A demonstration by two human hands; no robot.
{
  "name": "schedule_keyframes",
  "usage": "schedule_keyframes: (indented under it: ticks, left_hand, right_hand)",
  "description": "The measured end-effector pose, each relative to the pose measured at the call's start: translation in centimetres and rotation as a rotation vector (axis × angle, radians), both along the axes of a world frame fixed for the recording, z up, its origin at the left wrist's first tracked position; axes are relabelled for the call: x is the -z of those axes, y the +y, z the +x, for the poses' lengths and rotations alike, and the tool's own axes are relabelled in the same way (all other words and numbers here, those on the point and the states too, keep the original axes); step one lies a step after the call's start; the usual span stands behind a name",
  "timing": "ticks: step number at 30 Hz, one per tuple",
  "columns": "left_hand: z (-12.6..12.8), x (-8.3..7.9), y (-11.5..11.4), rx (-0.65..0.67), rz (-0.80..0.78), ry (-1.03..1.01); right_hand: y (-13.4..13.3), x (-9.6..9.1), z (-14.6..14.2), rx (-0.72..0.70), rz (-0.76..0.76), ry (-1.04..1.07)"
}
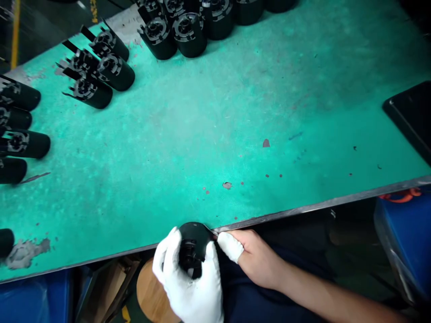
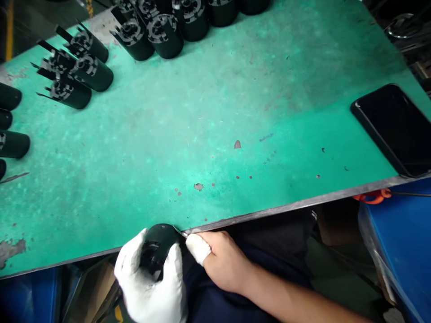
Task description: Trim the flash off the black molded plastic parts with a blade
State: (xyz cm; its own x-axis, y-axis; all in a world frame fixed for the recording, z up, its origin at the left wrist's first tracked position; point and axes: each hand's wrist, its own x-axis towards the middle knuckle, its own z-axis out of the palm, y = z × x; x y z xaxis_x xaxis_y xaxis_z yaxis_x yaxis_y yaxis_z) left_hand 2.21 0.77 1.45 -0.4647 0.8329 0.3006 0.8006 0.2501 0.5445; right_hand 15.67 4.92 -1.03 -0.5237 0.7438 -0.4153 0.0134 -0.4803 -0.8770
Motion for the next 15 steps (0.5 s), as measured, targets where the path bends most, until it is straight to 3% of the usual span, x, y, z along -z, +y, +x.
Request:
schedule_keyframes:
  ticks: [9, 15]
  left_hand:
    - [0.0, 0.1, 0.1, -0.002, -0.005, 0.015]
    - [-2.2, 0.8, -0.5, 0.211, 0.074, 0.087]
  right_hand:
    - [-0.4, 0.9, 0.4, -0.064, 0.013, -0.04]
    - [-0.7, 0.8, -0.1, -0.02, 0.046, -0.051]
